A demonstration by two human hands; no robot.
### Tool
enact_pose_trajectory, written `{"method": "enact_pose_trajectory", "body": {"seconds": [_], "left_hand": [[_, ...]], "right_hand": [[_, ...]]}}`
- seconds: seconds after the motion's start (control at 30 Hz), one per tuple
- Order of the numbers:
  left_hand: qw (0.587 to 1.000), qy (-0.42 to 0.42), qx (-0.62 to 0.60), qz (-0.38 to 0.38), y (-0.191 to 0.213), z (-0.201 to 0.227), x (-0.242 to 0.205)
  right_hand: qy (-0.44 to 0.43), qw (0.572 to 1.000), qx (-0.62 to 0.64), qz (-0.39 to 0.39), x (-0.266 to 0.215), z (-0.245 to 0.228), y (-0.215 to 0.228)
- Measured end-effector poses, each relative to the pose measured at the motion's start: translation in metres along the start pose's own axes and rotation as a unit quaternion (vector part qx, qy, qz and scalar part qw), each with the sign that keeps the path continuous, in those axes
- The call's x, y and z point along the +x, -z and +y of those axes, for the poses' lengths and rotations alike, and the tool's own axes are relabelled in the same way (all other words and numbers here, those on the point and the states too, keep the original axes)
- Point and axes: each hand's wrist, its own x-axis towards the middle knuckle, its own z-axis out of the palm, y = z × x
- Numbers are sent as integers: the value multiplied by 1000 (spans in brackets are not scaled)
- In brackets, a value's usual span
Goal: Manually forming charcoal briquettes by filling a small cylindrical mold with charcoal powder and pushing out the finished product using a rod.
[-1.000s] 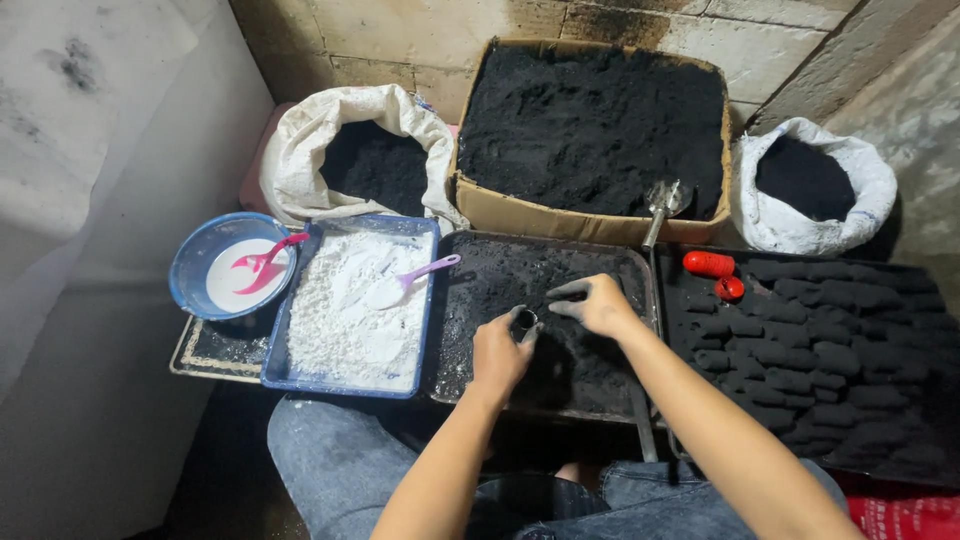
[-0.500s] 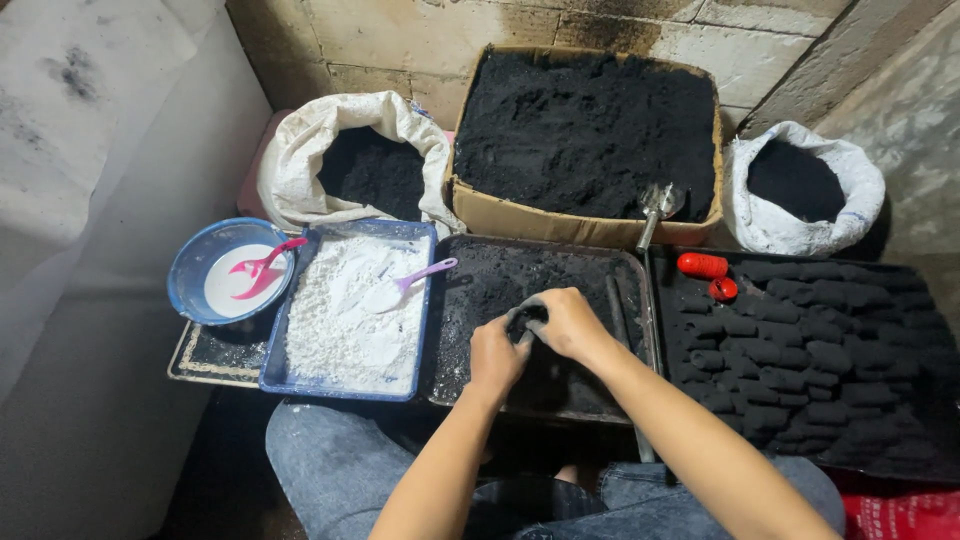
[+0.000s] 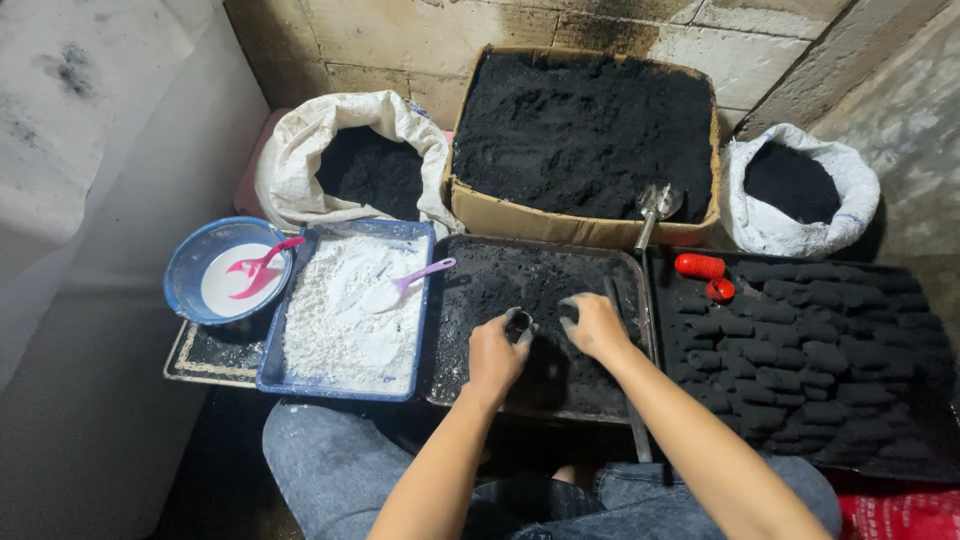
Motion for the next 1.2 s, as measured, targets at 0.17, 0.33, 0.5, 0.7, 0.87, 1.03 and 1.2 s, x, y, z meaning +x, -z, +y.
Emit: {"method": "enact_pose_trajectory", "body": {"seconds": [0.17, 0.33, 0.5, 0.7, 0.87, 1.03, 1.2], "left_hand": [[1000, 2, 4, -4, 0, 0, -1], [1000, 10, 7, 0, 2, 3, 1], [1000, -4, -3, 6, 0, -1, 0], [1000, -5, -6, 8, -1, -3, -3], [1000, -16, -2, 13, -2, -2, -1], [1000, -11, 4, 8, -2, -4, -2], [1000, -11, 11, 17, -3, -2, 0]], "right_hand": [[4, 998, -40, -44, -10, 11, -10], [-12, 998, -32, -51, -9, 22, -37], [21, 999, -41, -29, -6, 28, -61], [-81, 996, -29, 38, -5, 31, -51], [-106, 994, -15, 1, 6, 43, -68], [-81, 996, -22, -6, -3, 40, -71], [-73, 997, -2, 2, -22, 26, -27]]}}
